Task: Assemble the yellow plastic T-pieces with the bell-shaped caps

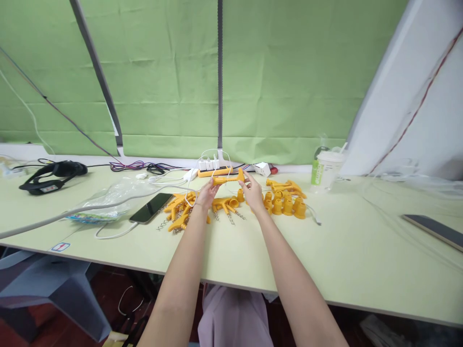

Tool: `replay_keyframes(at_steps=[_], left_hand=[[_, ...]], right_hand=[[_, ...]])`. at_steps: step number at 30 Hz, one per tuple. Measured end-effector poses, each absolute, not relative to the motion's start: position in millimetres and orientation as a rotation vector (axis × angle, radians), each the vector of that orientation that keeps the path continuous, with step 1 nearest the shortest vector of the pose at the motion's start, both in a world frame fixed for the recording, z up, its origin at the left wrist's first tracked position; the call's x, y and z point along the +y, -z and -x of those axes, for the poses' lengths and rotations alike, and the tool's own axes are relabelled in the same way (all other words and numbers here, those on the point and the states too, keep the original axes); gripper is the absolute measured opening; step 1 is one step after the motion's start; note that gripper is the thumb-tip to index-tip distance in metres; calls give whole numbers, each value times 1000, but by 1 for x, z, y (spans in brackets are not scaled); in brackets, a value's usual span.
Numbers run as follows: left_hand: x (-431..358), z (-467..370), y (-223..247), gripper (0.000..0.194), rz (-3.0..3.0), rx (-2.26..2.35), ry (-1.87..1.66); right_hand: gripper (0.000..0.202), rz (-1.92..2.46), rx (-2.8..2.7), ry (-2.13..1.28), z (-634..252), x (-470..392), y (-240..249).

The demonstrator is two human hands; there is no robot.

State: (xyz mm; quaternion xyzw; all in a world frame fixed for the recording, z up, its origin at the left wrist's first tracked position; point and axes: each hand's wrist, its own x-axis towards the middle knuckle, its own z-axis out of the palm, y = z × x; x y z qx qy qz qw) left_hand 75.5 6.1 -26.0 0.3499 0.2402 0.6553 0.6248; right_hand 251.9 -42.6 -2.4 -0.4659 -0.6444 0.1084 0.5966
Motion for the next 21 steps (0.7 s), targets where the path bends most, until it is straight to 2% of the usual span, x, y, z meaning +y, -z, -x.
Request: replay_keyframes(at_steps=[3, 9, 16, 21], left_hand=[[6, -76, 26, 18, -796, 531, -1503], [5, -75, 26, 18, -823, 502, -1492], [6, -74, 26, 20, -837, 460, -1495], [1, -74, 22, 25, -826, 465, -1506]], right_hand=[[35, 1058, -1494, -278, -251, -46, 2], [27, 1004, -1494, -366, -249, -51, -2], [33, 958, -1432, -534, -252, -47, -4], [28, 1072, -1448, -335, -254, -43, -4]])
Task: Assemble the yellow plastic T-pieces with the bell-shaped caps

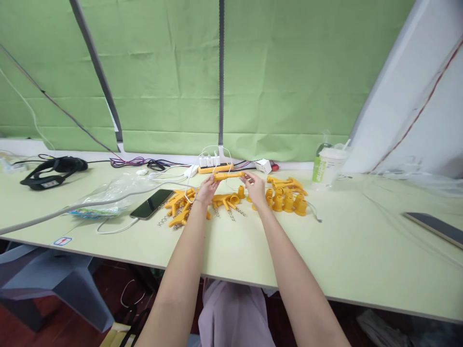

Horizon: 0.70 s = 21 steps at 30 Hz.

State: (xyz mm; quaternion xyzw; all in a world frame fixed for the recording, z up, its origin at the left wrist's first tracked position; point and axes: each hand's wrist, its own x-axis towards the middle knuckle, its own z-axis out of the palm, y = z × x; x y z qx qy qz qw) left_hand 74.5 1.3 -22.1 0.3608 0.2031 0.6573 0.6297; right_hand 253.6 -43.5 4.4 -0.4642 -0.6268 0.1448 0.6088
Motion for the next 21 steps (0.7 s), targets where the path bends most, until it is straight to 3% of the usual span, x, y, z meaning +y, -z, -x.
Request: replay_keyframes(at_steps=[3, 9, 16, 21], left_hand=[[-3, -75, 19, 25, -855, 465, -1483], [-10, -77, 15, 26, -938, 437, -1440], [-8, -76, 15, 35, -905, 379, -1444], [-5, -74, 18, 40, -923, 338, -1467]], right_hand=[[31, 1160, -1401, -195, -255, -43, -4], [37, 1069, -1335, -492, -252, -49, -1], [30, 972, -1332, -554, -251, -48, -5], [38, 980, -1425, -520, -253, -42, -2]])
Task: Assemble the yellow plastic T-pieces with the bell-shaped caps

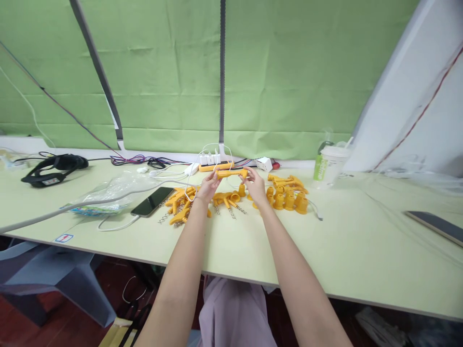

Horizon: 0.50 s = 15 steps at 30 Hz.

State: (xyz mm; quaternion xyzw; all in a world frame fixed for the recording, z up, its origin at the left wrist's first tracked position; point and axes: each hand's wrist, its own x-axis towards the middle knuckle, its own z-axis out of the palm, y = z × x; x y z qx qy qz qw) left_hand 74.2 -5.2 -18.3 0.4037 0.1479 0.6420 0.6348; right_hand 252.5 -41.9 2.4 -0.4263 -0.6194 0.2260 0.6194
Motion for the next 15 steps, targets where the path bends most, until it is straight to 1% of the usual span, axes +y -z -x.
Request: replay_keyframes(at_steps=[3, 6, 9, 12, 15], left_hand=[[-4, -74, 19, 40, -963, 345, -1451], [-5, -74, 18, 38, -1057, 344, -1423], [-8, -74, 16, 40, -1177, 316, -1397], [-11, -75, 13, 43, -1281, 339, -1356], [-14, -79, 13, 37, -1262, 454, -1282]], right_hand=[[35, 1133, -1370, -359, -256, -40, -1], [40, 1230, -1337, -213, -261, -39, -1], [46, 1217, -1291, -269, -263, -40, -3], [48, 1195, -1227, -323, -263, -40, -5], [48, 1166, -1216, -321, -261, -41, -6]])
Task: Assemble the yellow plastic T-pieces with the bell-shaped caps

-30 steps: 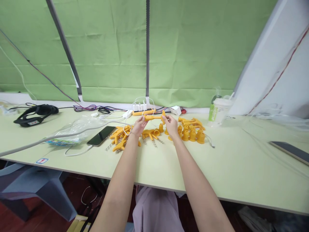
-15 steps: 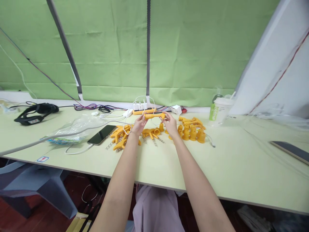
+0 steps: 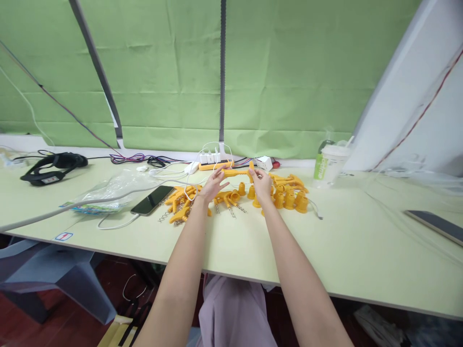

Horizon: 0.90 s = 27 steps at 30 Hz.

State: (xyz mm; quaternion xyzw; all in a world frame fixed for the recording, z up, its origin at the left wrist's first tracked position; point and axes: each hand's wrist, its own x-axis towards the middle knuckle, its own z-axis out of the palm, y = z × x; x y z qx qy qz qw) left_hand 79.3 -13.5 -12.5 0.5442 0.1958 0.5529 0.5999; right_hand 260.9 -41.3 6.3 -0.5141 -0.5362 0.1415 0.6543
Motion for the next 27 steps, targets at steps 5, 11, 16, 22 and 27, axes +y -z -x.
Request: replay_keyframes(at_steps=[5, 11, 16, 22, 27], left_hand=[[-11, -84, 15, 40, -1288, 769, -1289], [-11, -81, 14, 47, -1356, 626, -1356], [-16, -80, 9, 54, -1258, 565, -1273], [-16, -82, 4, 35, -1249, 622, -1150], [-10, -85, 8, 44, -1234, 704, -1335]], right_hand=[[48, 1136, -1208, -300, -260, -43, -7], [48, 1149, -1211, -292, -261, -44, -6], [46, 1155, -1192, -224, -260, -43, -8], [47, 1143, -1168, -222, -260, -45, -11], [47, 1132, -1192, -238, -259, -46, -10]])
